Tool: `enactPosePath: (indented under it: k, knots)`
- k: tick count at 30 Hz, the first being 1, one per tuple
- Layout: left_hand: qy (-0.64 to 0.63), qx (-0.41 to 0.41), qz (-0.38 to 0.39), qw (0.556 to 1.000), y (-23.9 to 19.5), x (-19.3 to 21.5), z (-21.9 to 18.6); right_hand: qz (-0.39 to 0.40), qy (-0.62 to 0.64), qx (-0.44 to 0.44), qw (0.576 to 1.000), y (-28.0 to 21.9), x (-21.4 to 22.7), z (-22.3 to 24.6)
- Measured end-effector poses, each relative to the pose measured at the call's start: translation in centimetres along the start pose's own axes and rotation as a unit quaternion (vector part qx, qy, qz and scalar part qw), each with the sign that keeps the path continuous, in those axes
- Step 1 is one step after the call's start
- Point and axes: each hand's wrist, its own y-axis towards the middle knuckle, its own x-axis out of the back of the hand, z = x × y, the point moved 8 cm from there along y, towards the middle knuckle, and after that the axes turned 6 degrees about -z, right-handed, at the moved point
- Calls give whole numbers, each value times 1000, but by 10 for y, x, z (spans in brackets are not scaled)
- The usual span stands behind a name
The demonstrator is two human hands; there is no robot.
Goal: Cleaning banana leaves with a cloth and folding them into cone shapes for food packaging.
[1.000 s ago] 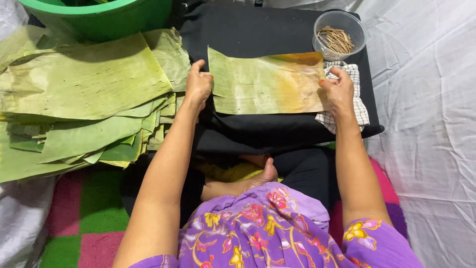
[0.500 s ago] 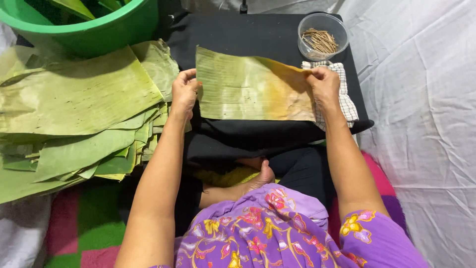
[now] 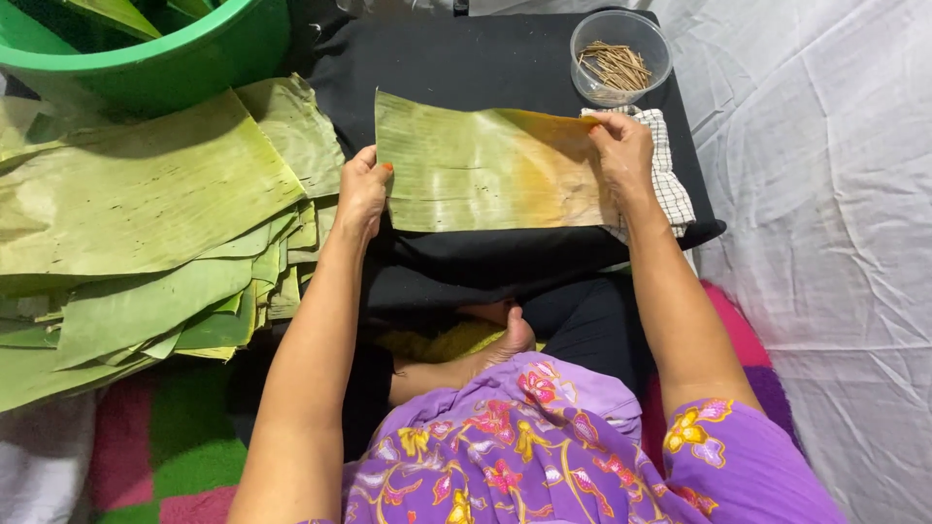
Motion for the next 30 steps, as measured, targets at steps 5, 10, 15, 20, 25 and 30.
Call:
enactPosePath:
  k: [5, 10, 15, 20, 25, 30]
  knots:
    - [-47, -24, 5, 999, 0, 2, 10, 1, -42, 127, 991, -10, -6, 40]
    - [-76, 4, 1, 997, -3, 0, 11, 13, -104, 289, 952, -44, -31, 72]
    - [-92, 26, -3, 995, -15, -14, 8, 0, -259, 431, 864, -80, -66, 66]
    - [-82, 34, -18, 996, -35, -24, -12, -11, -259, 451, 854, -93, -66, 79]
    - [-99, 38, -18, 994, -44, -38, -26, -20, -255, 487, 835, -99, -69, 86]
    - [-140, -5, -5, 990, -35, -42, -18, -32, -269, 484, 832, -101, -71, 83]
